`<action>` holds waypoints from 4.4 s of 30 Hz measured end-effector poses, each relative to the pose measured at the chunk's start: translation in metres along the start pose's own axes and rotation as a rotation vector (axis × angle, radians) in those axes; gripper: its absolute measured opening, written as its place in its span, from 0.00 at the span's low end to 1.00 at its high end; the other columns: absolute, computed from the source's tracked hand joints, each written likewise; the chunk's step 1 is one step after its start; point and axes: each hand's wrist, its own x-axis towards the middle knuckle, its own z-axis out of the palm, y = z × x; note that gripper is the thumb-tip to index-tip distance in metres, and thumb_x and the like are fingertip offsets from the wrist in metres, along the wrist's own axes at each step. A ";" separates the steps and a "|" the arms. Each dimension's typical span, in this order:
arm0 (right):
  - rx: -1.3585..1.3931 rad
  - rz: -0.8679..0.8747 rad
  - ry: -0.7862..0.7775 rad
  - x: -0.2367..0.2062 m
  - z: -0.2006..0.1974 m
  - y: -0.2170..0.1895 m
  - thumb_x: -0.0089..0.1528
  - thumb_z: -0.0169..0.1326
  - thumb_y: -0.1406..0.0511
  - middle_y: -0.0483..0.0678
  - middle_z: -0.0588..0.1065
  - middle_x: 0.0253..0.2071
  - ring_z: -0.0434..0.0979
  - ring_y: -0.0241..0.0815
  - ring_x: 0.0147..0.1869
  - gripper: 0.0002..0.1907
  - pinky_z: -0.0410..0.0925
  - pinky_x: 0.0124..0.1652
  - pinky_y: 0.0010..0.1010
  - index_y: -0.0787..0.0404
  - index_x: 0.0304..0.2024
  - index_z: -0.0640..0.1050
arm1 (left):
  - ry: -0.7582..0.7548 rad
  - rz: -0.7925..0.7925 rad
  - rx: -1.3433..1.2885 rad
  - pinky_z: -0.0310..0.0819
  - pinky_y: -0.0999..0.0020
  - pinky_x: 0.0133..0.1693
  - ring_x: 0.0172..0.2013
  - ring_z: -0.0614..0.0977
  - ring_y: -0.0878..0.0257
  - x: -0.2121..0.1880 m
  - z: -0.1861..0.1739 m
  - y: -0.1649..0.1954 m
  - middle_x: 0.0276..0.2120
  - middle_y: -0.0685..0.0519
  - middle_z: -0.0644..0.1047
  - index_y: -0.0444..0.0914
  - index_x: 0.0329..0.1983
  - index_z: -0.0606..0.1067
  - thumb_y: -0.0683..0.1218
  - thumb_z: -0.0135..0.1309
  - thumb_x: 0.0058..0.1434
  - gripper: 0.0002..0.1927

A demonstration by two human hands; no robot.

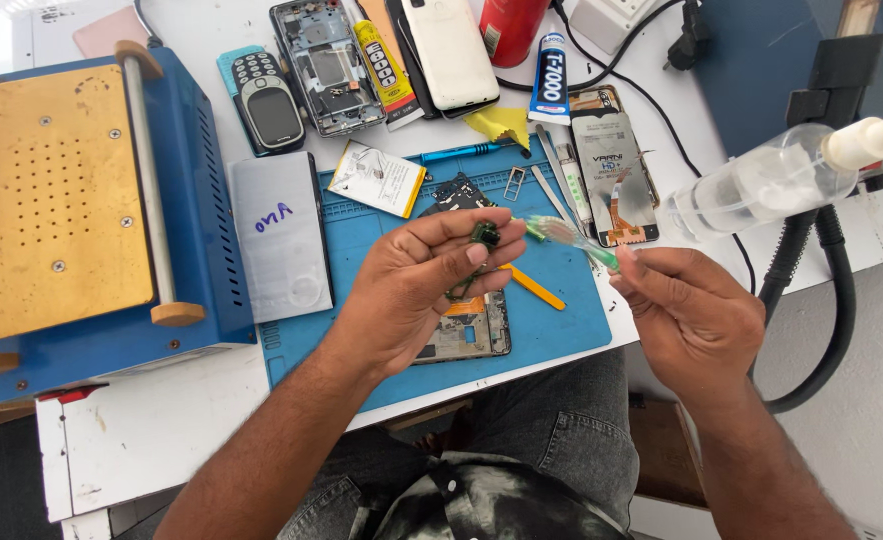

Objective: The person cleans a small phone component with a toothbrush, then works on a disassembled smartphone on the mat, using a pry tool to manipulate parts inside the phone body and handling small components by hand.

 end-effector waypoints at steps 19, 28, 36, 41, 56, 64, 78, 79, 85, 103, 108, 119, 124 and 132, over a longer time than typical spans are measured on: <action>-0.220 -0.168 -0.097 0.018 0.016 -0.022 0.60 0.62 0.79 0.48 0.79 0.43 0.81 0.44 0.43 0.17 0.74 0.42 0.34 0.62 0.51 0.83 | -0.062 -0.012 0.025 0.80 0.64 0.57 0.57 0.82 0.60 -0.002 0.006 -0.010 0.55 0.48 0.80 0.33 0.60 0.75 0.40 0.52 0.71 0.15; -0.201 -0.171 -0.054 0.012 0.019 -0.015 0.60 0.62 0.79 0.48 0.79 0.42 0.81 0.41 0.42 0.17 0.74 0.39 0.31 0.60 0.50 0.84 | -0.029 -0.008 0.074 0.80 0.66 0.55 0.53 0.82 0.61 0.000 0.002 -0.012 0.54 0.48 0.81 0.33 0.60 0.76 0.41 0.51 0.71 0.15; -0.192 -0.179 -0.060 0.016 0.017 -0.013 0.59 0.63 0.78 0.49 0.80 0.43 0.81 0.41 0.42 0.19 0.74 0.40 0.31 0.61 0.51 0.83 | -0.021 0.034 0.025 0.80 0.64 0.56 0.56 0.83 0.58 -0.002 0.000 -0.008 0.54 0.45 0.81 0.32 0.60 0.76 0.39 0.52 0.70 0.16; -0.194 -0.189 -0.056 0.018 0.019 -0.016 0.61 0.63 0.79 0.48 0.79 0.43 0.80 0.42 0.41 0.17 0.73 0.38 0.30 0.61 0.51 0.83 | -0.065 -0.010 0.021 0.79 0.61 0.58 0.58 0.81 0.56 -0.005 0.006 -0.008 0.56 0.45 0.80 0.32 0.61 0.75 0.39 0.51 0.71 0.16; -0.190 -0.269 -0.256 0.008 0.040 -0.028 0.55 0.61 0.77 0.48 0.79 0.42 0.80 0.41 0.38 0.23 0.74 0.36 0.33 0.57 0.52 0.83 | -0.017 0.064 -0.075 0.74 0.54 0.63 0.61 0.77 0.53 0.002 -0.011 0.008 0.60 0.36 0.74 0.26 0.67 0.66 0.48 0.44 0.72 0.26; -0.273 -0.203 -0.227 0.015 0.029 -0.016 0.57 0.60 0.78 0.48 0.80 0.41 0.80 0.41 0.38 0.22 0.74 0.35 0.32 0.58 0.53 0.83 | 0.003 0.017 -0.150 0.79 0.59 0.57 0.55 0.82 0.55 0.006 -0.010 0.003 0.53 0.38 0.79 0.27 0.62 0.72 0.44 0.49 0.71 0.20; -0.206 -0.079 -0.059 0.007 0.034 -0.015 0.62 0.60 0.77 0.49 0.79 0.44 0.81 0.40 0.44 0.18 0.74 0.40 0.29 0.61 0.54 0.82 | 0.094 0.042 0.027 0.79 0.61 0.53 0.52 0.83 0.59 0.014 -0.019 -0.005 0.51 0.45 0.81 0.35 0.60 0.75 0.39 0.53 0.68 0.18; -0.144 -0.038 -0.041 0.006 0.034 -0.015 0.63 0.60 0.76 0.49 0.79 0.44 0.81 0.38 0.43 0.17 0.74 0.39 0.28 0.61 0.55 0.81 | 0.090 0.037 0.036 0.79 0.63 0.51 0.50 0.82 0.61 0.015 -0.021 -0.007 0.49 0.46 0.81 0.35 0.61 0.75 0.40 0.52 0.68 0.18; 0.073 0.085 -0.024 -0.006 0.036 -0.014 0.66 0.60 0.73 0.50 0.80 0.45 0.81 0.34 0.44 0.15 0.75 0.39 0.23 0.61 0.56 0.81 | -0.128 0.083 -0.251 0.75 0.69 0.39 0.38 0.74 0.66 0.015 -0.035 -0.018 0.39 0.53 0.73 0.29 0.66 0.75 0.51 0.48 0.81 0.22; -0.148 -0.262 -0.279 0.004 0.041 -0.004 0.57 0.61 0.76 0.48 0.80 0.42 0.81 0.40 0.40 0.20 0.75 0.37 0.32 0.56 0.51 0.83 | -0.067 -0.057 -0.196 0.74 0.52 0.62 0.62 0.77 0.46 0.012 -0.020 -0.007 0.60 0.33 0.75 0.26 0.68 0.65 0.57 0.36 0.76 0.31; -0.242 -0.192 -0.199 0.006 0.036 -0.004 0.57 0.59 0.78 0.50 0.80 0.42 0.80 0.43 0.40 0.23 0.74 0.36 0.33 0.60 0.54 0.84 | -0.119 -0.091 -0.184 0.75 0.53 0.63 0.63 0.77 0.47 0.012 -0.015 -0.011 0.61 0.34 0.75 0.27 0.67 0.67 0.58 0.36 0.76 0.32; -0.227 0.075 0.002 0.015 0.021 0.019 0.69 0.58 0.73 0.50 0.79 0.46 0.80 0.44 0.46 0.15 0.73 0.44 0.33 0.57 0.57 0.81 | -0.023 -0.003 0.023 0.68 0.73 0.30 0.31 0.72 0.68 0.013 -0.032 -0.008 0.37 0.50 0.77 0.31 0.61 0.75 0.58 0.35 0.77 0.29; -0.349 0.225 -0.137 0.014 0.033 0.055 0.66 0.55 0.72 0.53 0.78 0.49 0.80 0.49 0.48 0.20 0.73 0.48 0.37 0.58 0.61 0.80 | 0.036 0.022 0.175 0.65 0.75 0.33 0.30 0.67 0.70 0.017 -0.040 -0.015 0.32 0.57 0.74 0.35 0.63 0.76 0.47 0.40 0.73 0.21; -0.416 0.130 -0.013 -0.002 0.054 0.058 0.63 0.60 0.70 0.50 0.77 0.54 0.73 0.51 0.61 0.18 0.63 0.61 0.43 0.60 0.56 0.82 | -0.070 0.261 1.056 0.84 0.69 0.49 0.45 0.87 0.67 -0.039 0.019 -0.001 0.44 0.58 0.85 0.40 0.49 0.82 0.47 0.55 0.67 0.12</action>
